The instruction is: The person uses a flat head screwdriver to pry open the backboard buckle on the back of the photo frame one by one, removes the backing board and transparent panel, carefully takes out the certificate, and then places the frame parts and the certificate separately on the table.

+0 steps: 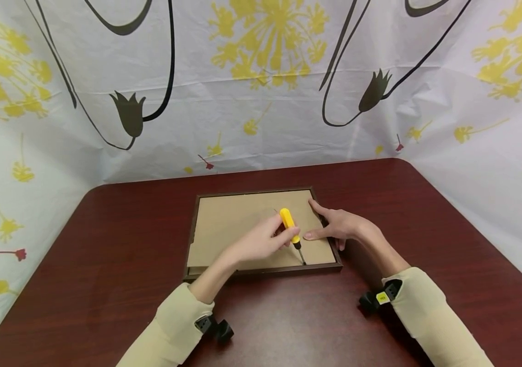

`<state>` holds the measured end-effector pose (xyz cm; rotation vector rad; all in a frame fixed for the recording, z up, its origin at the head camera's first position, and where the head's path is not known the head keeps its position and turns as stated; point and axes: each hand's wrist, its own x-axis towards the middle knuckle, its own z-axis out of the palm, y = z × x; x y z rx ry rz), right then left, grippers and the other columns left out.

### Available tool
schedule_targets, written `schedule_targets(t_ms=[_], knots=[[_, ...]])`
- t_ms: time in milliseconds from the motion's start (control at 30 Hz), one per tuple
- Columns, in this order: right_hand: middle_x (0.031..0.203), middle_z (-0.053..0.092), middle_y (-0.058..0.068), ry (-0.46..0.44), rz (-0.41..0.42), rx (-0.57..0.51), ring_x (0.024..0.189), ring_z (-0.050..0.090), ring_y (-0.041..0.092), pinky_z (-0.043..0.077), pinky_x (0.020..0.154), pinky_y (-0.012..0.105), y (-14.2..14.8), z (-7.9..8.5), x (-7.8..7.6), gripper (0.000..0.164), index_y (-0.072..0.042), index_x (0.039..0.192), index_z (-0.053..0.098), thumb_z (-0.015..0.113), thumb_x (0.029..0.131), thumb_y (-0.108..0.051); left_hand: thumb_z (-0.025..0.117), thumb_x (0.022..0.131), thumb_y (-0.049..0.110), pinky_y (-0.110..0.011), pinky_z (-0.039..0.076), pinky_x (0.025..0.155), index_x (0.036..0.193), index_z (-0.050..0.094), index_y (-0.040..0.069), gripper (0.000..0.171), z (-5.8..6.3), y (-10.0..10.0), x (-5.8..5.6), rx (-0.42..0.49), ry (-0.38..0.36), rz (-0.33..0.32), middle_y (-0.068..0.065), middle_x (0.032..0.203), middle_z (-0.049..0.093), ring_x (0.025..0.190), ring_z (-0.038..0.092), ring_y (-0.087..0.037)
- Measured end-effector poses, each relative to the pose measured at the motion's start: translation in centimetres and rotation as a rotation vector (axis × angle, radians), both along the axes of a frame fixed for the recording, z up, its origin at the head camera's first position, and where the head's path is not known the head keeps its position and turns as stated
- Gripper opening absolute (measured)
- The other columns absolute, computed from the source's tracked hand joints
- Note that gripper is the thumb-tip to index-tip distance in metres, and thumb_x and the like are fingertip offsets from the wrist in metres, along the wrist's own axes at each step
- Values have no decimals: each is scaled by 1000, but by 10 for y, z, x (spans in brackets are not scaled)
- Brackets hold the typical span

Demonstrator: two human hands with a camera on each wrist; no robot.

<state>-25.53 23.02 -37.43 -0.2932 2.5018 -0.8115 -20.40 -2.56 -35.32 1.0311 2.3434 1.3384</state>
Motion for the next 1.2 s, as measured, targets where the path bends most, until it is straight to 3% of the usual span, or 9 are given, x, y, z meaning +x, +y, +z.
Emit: schedule_targets(t_ms=[233,433,567,700,800,867,1033,1200], knots=[[136,51,30,8,1,4,44,56,24,55,54,41,0,-1,0,115,-23,164,2,76,83,-58,55,106,20,-22,39,61,105,58,4,16,0,1,14,-21,127,9,-5,78,56,63,43,-8],[99,65,20,5,8,22,44,57,23,55,55,39,0,0,0,114,-23,164,1,76,84,-58,56,105,20,-22,42,63,102,59,6,14,-1,1,24,-27,301,21,2,81,53,64,44,-7],[90,65,18,2,6,20,43,57,22,55,55,39,0,0,1,114,-23,164,1,76,84,-57,56,105,21,-22,43,66,98,57,8,14,-1,2,29,-54,371,22,2,83,51,71,47,-10],[111,63,25,-3,-2,6,44,55,22,55,53,38,0,0,1,115,-23,164,2,77,84,-56,55,106,21,-22,43,68,95,54,10,16,0,3,31,-85,449,4,3,79,49,75,48,-11],[133,51,30,-4,-9,-1,44,55,22,55,53,39,-1,-1,2,114,-23,164,3,78,84,-55,55,106,21,-21,42,67,95,54,10,15,0,3,34,-102,504,0,4,78,49,74,48,-10],[133,52,29,-4,-9,1,44,55,22,55,53,39,-1,0,2,114,-23,164,3,78,84,-54,55,106,22,-19,42,66,94,53,11,16,-1,4,35,-115,535,7,4,78,48,72,47,-9],[114,62,24,1,-6,10,43,55,21,55,53,39,-1,1,2,113,-23,164,3,77,84,-55,54,106,24,-18,40,62,92,50,13,19,-1,5,40,-159,586,27,5,77,48,68,46,-8],[132,54,30,14,1,6,43,56,23,55,54,40,0,1,3,113,-22,164,4,76,84,-57,55,106,23,-18,38,62,94,50,11,18,-1,8,44,-156,613,24,4,76,44,68,44,-10]])
